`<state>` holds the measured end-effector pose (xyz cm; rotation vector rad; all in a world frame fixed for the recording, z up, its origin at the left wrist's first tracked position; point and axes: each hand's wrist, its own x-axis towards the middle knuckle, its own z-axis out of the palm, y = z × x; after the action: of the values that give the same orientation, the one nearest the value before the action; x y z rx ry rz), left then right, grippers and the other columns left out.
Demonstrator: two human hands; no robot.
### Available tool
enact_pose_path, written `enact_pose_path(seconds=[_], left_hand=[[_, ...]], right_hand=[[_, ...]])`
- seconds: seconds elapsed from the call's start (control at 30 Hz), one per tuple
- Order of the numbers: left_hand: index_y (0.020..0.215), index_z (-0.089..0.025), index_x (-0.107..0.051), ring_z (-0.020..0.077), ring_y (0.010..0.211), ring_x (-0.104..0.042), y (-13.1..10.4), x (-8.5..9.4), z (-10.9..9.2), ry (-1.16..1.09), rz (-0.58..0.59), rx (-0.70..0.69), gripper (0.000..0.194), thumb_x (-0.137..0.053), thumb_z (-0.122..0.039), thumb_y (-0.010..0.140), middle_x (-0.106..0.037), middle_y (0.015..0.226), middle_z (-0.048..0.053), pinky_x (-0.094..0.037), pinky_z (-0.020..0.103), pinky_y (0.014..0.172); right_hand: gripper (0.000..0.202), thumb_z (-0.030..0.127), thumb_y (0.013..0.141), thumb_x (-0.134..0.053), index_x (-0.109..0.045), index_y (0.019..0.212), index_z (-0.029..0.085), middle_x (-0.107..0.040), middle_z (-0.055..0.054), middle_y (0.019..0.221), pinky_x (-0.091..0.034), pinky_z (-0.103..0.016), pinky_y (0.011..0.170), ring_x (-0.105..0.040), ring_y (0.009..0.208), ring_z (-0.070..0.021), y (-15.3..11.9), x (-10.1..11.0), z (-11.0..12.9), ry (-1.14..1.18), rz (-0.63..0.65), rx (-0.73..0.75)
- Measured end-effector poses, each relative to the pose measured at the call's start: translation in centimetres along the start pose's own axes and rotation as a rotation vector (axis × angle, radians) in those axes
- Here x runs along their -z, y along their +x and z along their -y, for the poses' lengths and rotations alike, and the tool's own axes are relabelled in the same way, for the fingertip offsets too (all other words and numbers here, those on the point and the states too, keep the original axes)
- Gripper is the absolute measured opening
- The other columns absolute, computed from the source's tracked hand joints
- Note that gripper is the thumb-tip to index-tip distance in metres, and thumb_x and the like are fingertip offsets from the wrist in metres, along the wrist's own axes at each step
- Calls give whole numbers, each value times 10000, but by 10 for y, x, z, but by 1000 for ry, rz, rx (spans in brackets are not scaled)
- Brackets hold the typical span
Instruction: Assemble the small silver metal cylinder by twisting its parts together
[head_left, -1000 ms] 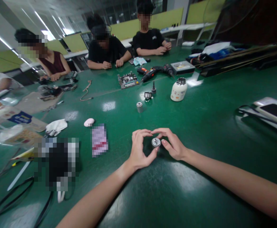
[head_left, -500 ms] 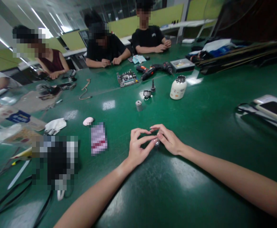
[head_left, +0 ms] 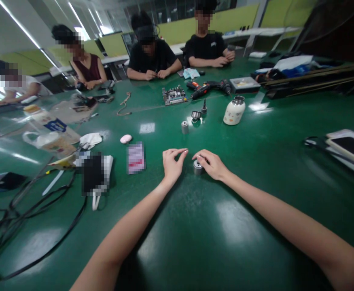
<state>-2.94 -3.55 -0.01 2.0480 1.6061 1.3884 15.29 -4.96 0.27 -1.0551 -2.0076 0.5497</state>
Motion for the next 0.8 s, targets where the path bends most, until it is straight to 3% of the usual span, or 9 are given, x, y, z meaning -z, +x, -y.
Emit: enact_pose_path(seconds=[0.47, 0.67, 0.8], left_hand=[[840, -266, -792, 284, 935, -472, -9, -14, 10, 166, -34, 73, 107, -725, -341, 802, -592, 839, 78, -410, 428, 830], [826, -248, -769, 259, 902, -523, -7, -8, 3, 97, -63, 30, 114, -690, -330, 838, -631, 805, 57, -420, 418, 845], [910, -226, -702, 216, 955, -562, -10, 3, -11, -15, -82, -71, 136, -587, -299, 921, -685, 904, 35, -433, 375, 894]], right_hand=[[558, 511, 1015, -209, -596, 736, 221, -579, -30, 696, -416, -296, 657, -572, 709, -196, -11, -3, 1, -285, -51, 79], [444, 593, 922, -441, -620, 840, 195, -640, -91, 791, -400, -370, 706, -554, 785, -266, -17, -3, 14, -434, -60, 106], [373, 557, 894, -527, -613, 893, 194, -664, -102, 859, -420, -392, 736, -567, 832, -281, -17, -3, 16, -463, -42, 117]])
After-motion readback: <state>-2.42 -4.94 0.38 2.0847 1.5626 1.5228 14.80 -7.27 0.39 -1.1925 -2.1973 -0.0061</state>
